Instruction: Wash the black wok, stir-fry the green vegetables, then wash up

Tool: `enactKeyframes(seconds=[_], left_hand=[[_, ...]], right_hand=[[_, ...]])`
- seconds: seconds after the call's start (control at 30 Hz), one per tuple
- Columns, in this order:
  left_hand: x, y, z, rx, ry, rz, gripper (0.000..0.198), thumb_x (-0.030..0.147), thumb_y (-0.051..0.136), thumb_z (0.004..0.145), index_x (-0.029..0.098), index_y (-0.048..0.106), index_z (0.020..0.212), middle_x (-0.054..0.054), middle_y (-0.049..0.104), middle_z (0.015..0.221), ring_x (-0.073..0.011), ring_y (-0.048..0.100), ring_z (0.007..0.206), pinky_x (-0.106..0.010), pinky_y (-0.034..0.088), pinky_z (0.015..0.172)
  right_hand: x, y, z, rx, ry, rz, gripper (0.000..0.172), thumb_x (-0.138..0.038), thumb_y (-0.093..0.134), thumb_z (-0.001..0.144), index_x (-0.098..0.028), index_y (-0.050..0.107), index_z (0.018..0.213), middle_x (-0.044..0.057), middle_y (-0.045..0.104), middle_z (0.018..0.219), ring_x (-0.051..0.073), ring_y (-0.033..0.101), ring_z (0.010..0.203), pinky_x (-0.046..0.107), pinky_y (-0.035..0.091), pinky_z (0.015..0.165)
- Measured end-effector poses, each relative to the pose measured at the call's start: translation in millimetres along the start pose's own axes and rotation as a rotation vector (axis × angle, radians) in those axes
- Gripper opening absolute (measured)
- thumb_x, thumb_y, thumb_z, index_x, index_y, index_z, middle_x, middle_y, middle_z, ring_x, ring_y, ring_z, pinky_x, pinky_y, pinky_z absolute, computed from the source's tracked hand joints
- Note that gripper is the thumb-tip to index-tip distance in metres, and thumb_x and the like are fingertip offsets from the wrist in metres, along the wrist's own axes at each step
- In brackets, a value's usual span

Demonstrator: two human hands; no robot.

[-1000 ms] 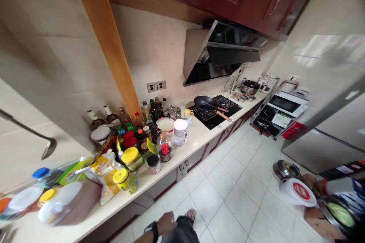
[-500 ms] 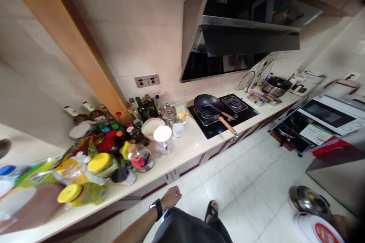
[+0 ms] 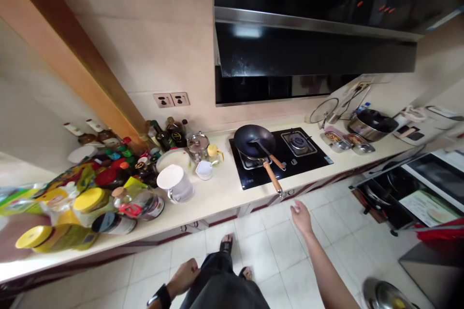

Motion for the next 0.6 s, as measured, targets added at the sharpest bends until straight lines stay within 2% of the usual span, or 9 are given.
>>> enactKeyframes(seconds=[0.07, 0.17, 0.23, 0.3, 0.4, 0.47, 0.53, 0.6], left_hand=[[5.7, 0.0, 11.9, 0.012, -0.005, -0.023, 0.011, 0.026, 0.051, 0.092, 0.02, 0.059, 0.088, -0.005, 0.077, 0.101, -0.0216, 0.068, 0.099, -0.028, 0.044, 0.083], [18.4, -1.7, 39.0, 0.016, -0.019, -0.044, 0.012, 0.026, 0.049, 0.094, 0.021, 0.059, 0.089, -0.004, 0.077, 0.101, -0.0213, 0.069, 0.099, -0.029, 0.045, 0.084], [35.3, -6.9, 60.4, 0.012, -0.031, -0.048, 0.012, 0.026, 0.049, 0.095, 0.022, 0.058, 0.087, -0.004, 0.077, 0.1, -0.0215, 0.069, 0.1, -0.029, 0.046, 0.084], [64.0, -17.6, 80.4, 0.011, -0.013, -0.066, 0.012, 0.025, 0.05, 0.095, 0.022, 0.057, 0.086, -0.005, 0.077, 0.1, -0.0219, 0.07, 0.101, -0.029, 0.046, 0.084], [126.6, -44.7, 101.2, 0.023, 0.097, -0.139, 0.012, 0.025, 0.052, 0.095, 0.021, 0.061, 0.088, -0.006, 0.077, 0.102, -0.0218, 0.069, 0.101, -0.029, 0.046, 0.085], [170.8, -66.1, 108.6, 0.032, 0.166, -0.226, 0.015, 0.028, 0.053, 0.095, 0.02, 0.064, 0.091, -0.007, 0.077, 0.103, -0.0214, 0.069, 0.1, -0.029, 0.046, 0.086], [211.9, -84.3, 112.4, 0.03, 0.243, -0.331, 0.018, 0.032, 0.054, 0.096, 0.02, 0.067, 0.095, -0.007, 0.077, 0.104, -0.021, 0.07, 0.098, -0.029, 0.047, 0.086], [246.0, -93.9, 114.5, -0.003, 0.288, -0.408, 0.019, 0.034, 0.057, 0.093, 0.02, 0.068, 0.098, -0.008, 0.078, 0.105, -0.022, 0.07, 0.098, -0.03, 0.048, 0.086]], right_hand=[[-45.8, 5.9, 52.8, 0.04, -0.101, 0.002, 0.055, -0.04, 0.055, 0.087, -0.011, 0.066, 0.132, 0.021, 0.069, 0.129, 0.031, 0.071, 0.11, 0.044, 0.057, 0.099], [-108.2, 18.7, 112.8, 0.039, -0.252, -0.15, 0.06, -0.034, 0.055, 0.092, -0.008, 0.057, 0.146, 0.022, 0.062, 0.14, 0.032, 0.063, 0.125, 0.045, 0.048, 0.112], [-139.3, 30.6, 141.2, -0.047, -0.29, -0.289, 0.063, -0.029, 0.057, 0.094, -0.007, 0.052, 0.153, 0.023, 0.061, 0.141, 0.031, 0.062, 0.127, 0.043, 0.045, 0.115], [-160.4, 42.8, 160.4, -0.185, -0.286, -0.41, 0.067, -0.026, 0.058, 0.097, -0.007, 0.045, 0.159, 0.023, 0.062, 0.142, 0.029, 0.064, 0.126, 0.039, 0.046, 0.111], [-175.9, 52.7, 173.1, -0.382, -0.287, -0.571, 0.066, -0.019, 0.051, 0.101, -0.012, 0.038, 0.165, 0.019, 0.067, 0.14, 0.026, 0.067, 0.123, 0.033, 0.049, 0.101], [-177.4, 48.1, 174.2, -0.455, -0.315, -0.668, 0.063, -0.017, 0.048, 0.102, -0.017, 0.04, 0.164, 0.016, 0.07, 0.137, 0.025, 0.069, 0.12, 0.032, 0.05, 0.095], [-173.0, 33.0, 172.1, -0.483, -0.351, -0.735, 0.061, -0.017, 0.048, 0.103, -0.019, 0.042, 0.163, 0.015, 0.071, 0.135, 0.025, 0.072, 0.115, 0.031, 0.05, 0.09], [-164.1, 9.5, 168.9, -0.492, -0.375, -0.78, 0.059, -0.019, 0.048, 0.103, -0.02, 0.044, 0.161, 0.015, 0.073, 0.13, 0.025, 0.074, 0.107, 0.032, 0.05, 0.085]])
Point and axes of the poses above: each hand's wrist, its own z-axis towards the middle knuckle, its own y-axis out of the palm, x = y × z, the point moved 5 cm from there along z, towards the middle knuckle
